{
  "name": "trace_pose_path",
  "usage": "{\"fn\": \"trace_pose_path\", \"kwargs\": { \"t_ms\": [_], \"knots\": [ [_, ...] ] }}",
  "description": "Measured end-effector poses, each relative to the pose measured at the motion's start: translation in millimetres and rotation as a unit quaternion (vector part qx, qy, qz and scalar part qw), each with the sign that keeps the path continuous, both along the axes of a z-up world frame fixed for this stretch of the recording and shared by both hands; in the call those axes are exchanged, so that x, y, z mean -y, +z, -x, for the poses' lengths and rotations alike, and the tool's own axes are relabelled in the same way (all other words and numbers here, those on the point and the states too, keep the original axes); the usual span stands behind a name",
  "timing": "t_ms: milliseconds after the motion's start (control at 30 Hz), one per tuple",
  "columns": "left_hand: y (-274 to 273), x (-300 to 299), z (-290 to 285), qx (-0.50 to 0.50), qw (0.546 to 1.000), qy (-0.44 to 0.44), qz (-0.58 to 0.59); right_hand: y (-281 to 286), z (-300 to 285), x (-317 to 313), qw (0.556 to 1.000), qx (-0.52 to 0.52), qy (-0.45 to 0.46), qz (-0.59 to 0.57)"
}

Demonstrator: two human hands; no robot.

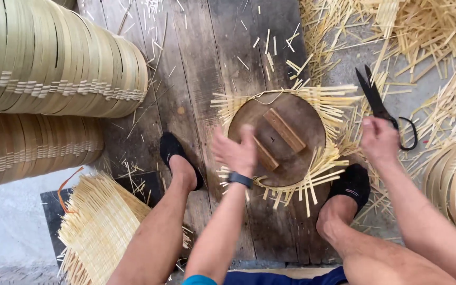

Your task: The person is weaving bamboo strips into a basket shape, securing them with a bamboo hoop, and trimming excess strips with scissors.

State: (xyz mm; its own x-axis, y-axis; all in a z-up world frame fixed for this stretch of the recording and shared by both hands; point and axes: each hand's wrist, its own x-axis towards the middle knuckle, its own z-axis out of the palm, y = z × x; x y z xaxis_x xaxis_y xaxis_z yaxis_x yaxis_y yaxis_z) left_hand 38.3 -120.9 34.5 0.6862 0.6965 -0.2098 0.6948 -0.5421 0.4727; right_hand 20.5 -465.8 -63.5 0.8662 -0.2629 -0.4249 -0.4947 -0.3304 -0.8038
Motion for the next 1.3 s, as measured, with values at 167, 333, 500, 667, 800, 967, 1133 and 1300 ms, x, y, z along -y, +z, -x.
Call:
{"fn": "trace_pose_path", "kwargs": {
  "t_ms": [167, 333, 500, 667, 800, 967, 1133, 1300],
  "knots": [
    [13, 97, -22, -0.202, 0.979, 0.011, 0.019, -83, 15, 97, 0.906, 0.002, 0.134, 0.402],
    [2, 65, -10, -0.123, 0.976, -0.178, -0.036, -76, 5, 101, 0.923, -0.126, 0.183, 0.314],
    [19, 50, -11, -0.087, 0.960, -0.261, -0.056, -67, 16, 101, 0.950, -0.189, 0.162, 0.190],
    [35, 45, -2, -0.025, 0.949, -0.299, -0.099, 21, 24, 62, 0.986, -0.073, 0.109, 0.107],
    [38, 50, -5, 0.024, 0.943, -0.311, -0.116, 59, 34, 32, 0.995, -0.073, 0.052, 0.045],
    [8, 45, -9, -0.077, 0.939, -0.326, -0.082, 106, 5, -5, 0.975, -0.040, 0.011, -0.218],
    [11, 54, -44, -0.032, 0.924, -0.369, -0.092, 122, 12, -34, 0.966, 0.008, -0.001, -0.257],
    [8, 75, -117, 0.138, 0.794, -0.567, -0.172, 126, 22, -39, 0.966, -0.025, -0.002, -0.259]
  ]
}}
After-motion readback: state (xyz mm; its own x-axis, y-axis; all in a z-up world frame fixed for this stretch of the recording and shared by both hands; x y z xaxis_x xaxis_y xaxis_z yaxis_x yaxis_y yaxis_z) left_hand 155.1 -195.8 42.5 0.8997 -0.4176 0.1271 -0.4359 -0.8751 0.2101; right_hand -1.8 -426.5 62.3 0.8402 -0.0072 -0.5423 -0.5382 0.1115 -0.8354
